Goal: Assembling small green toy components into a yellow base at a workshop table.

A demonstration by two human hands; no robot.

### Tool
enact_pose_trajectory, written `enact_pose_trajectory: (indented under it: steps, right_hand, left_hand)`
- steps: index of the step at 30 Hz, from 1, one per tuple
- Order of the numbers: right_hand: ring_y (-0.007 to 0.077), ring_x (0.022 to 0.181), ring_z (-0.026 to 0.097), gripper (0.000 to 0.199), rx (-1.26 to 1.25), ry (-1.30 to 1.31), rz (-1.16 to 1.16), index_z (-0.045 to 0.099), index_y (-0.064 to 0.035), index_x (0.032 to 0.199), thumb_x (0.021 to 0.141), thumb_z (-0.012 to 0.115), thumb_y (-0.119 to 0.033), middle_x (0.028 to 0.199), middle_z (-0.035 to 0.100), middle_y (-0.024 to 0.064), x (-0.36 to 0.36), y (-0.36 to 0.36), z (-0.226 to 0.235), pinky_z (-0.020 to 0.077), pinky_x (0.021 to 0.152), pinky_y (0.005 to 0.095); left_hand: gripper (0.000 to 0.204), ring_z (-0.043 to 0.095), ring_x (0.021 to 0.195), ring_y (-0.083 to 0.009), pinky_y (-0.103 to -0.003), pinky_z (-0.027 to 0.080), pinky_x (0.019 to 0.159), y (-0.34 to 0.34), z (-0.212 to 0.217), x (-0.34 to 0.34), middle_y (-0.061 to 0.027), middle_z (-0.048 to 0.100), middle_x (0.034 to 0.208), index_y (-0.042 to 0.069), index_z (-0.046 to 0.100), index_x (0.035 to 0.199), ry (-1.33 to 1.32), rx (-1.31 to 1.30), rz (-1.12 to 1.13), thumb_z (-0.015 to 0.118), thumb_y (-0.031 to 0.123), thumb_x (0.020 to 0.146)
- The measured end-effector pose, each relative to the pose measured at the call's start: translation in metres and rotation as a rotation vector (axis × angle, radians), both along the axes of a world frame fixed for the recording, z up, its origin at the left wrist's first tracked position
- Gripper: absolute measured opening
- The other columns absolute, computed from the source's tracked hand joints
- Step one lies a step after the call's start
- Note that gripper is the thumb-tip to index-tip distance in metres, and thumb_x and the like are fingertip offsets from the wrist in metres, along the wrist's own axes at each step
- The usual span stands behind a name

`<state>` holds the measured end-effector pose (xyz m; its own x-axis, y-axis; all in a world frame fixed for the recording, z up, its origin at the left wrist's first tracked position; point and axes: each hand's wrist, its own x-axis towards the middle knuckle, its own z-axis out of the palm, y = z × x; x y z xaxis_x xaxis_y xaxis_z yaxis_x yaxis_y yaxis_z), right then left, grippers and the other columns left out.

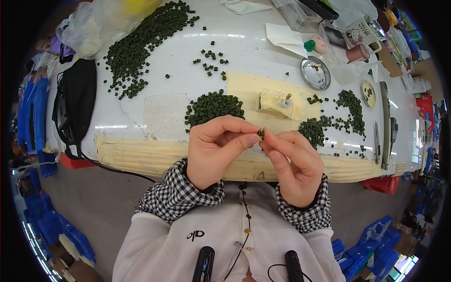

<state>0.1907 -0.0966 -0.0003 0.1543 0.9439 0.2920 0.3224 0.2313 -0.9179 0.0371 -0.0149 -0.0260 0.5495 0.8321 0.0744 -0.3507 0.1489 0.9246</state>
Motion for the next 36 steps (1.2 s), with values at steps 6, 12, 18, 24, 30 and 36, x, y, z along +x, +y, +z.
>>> enact_pose_trajectory:
  steps: [6,12,18,24,30,36]
  right_hand:
    - [0.0181,0.082,0.062,0.031,-0.002,0.012,0.021,0.063,0.0007,0.115,0.085,0.059,0.004,0.093,0.063,0.0121,0.0017,0.0005,-0.0001,0.0491,0.071,0.0243]
    - [0.0178,0.078,0.060,0.031,0.023,-0.034,0.027,0.065,-0.0003,0.113,0.083,0.061,0.005,0.092,0.063,0.0109,0.0044,0.0007,-0.0017,0.0481,0.068,0.0242]
    - [0.0171,0.076,0.059,0.031,0.041,-0.084,0.046,0.066,-0.0006,0.111,0.081,0.063,0.005,0.091,0.063,0.0105,0.0070,0.0005,-0.0007,0.0476,0.065,0.0240]
    - [0.0172,0.077,0.059,0.031,0.047,-0.040,0.044,0.065,-0.0003,0.113,0.083,0.062,0.005,0.092,0.063,0.0113,0.0064,-0.0007,-0.0032,0.0477,0.066,0.0241]
    - [0.0171,0.080,0.060,0.032,0.063,0.029,0.075,0.063,0.0002,0.115,0.084,0.059,0.004,0.095,0.064,0.0116,0.0062,-0.0009,-0.0053,0.0477,0.069,0.0247]
    - [0.0168,0.082,0.059,0.032,0.056,0.058,0.079,0.063,0.0006,0.116,0.085,0.058,0.004,0.096,0.064,0.0115,0.0065,-0.0012,-0.0066,0.0471,0.071,0.0249]
  left_hand:
    - [0.015,0.063,0.087,-0.0139,-0.025,0.052,0.078,0.0006,-0.0036,-0.0005,-0.0102,0.065,0.094,-0.005,0.064,0.098,-0.031,0.047,0.000,0.061,-0.008,0.084]
    - [0.016,0.064,0.086,-0.0150,-0.025,0.052,0.076,0.0015,-0.0064,-0.0005,-0.0108,0.065,0.094,-0.004,0.065,0.096,-0.038,0.101,0.000,0.062,-0.010,0.082]
    - [0.016,0.063,0.085,-0.0144,-0.023,0.051,0.073,0.0021,-0.0047,-0.0016,-0.0113,0.065,0.093,-0.004,0.066,0.095,-0.002,0.167,-0.004,0.061,-0.011,0.082]
    - [0.017,0.063,0.085,-0.0149,-0.024,0.052,0.074,0.0021,-0.0035,-0.0004,-0.0117,0.065,0.094,-0.004,0.066,0.096,-0.026,0.158,-0.012,0.061,-0.011,0.082]
    - [0.018,0.063,0.088,-0.0157,-0.025,0.052,0.076,0.0026,-0.0038,-0.0018,-0.0124,0.065,0.095,-0.004,0.064,0.099,-0.068,0.145,-0.037,0.060,-0.011,0.083]
    - [0.019,0.063,0.089,-0.0164,-0.026,0.052,0.078,0.0001,-0.0034,-0.0001,-0.0128,0.064,0.096,-0.005,0.064,0.100,-0.097,0.106,-0.023,0.061,-0.011,0.082]
